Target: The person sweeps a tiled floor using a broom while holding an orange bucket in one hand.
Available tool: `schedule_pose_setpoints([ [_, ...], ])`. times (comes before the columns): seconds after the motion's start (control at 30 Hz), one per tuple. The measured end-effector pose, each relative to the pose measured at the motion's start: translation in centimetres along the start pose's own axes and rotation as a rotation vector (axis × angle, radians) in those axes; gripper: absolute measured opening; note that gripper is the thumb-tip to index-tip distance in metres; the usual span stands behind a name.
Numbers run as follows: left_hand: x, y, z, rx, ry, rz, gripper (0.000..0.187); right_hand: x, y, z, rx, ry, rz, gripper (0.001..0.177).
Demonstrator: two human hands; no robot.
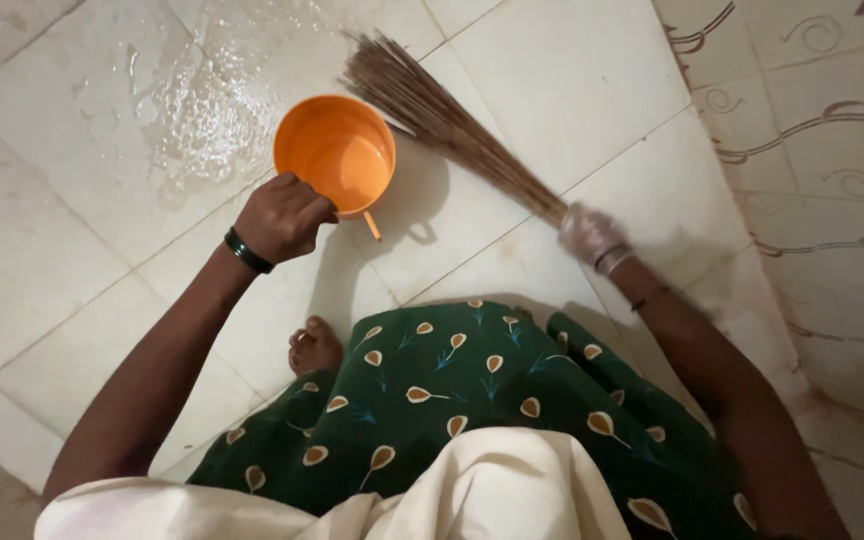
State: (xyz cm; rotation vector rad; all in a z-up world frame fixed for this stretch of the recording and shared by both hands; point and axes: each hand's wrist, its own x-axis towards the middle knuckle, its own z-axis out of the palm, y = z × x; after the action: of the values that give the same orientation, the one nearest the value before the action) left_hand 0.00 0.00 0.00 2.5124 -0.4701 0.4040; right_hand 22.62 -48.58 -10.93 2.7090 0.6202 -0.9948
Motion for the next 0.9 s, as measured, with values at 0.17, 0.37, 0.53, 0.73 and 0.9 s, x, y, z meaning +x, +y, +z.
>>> schedule_pose_setpoints([
  [0.17, -1.1, 0.8, -0.6, -0.001, 0.011, -0.022, 0.017, 7.4, 4.0, -1.8, 0.091, 0.166, 0.105, 0.033],
  [0.37, -3.3, 1.5, -1.4, 0.006, 0.020, -0.061, 0.018, 7.6, 0.4, 5.0, -0.864, 0.229, -0.536, 0.015],
  [0.53, -4.2, 1.3, -1.7, 0.023, 0.035, -0.062, 0.018, 2.2, -5.8, 4.5, -0.031, -0.169, -0.239, 0.037],
  [0.73, -4.5, 1.6, -2.3, 0.033, 0.043, -0.078, 0.016, 8.8, -2.4, -3.4, 0.019, 0.237, 0.029, 0.031],
  [0.9, -5.2, 0.9, -2.3, 0.030, 0.046, -0.079, 0.016, 10.2, -5.4, -2.2, 0.058, 0.075, -0.058, 0.031],
])
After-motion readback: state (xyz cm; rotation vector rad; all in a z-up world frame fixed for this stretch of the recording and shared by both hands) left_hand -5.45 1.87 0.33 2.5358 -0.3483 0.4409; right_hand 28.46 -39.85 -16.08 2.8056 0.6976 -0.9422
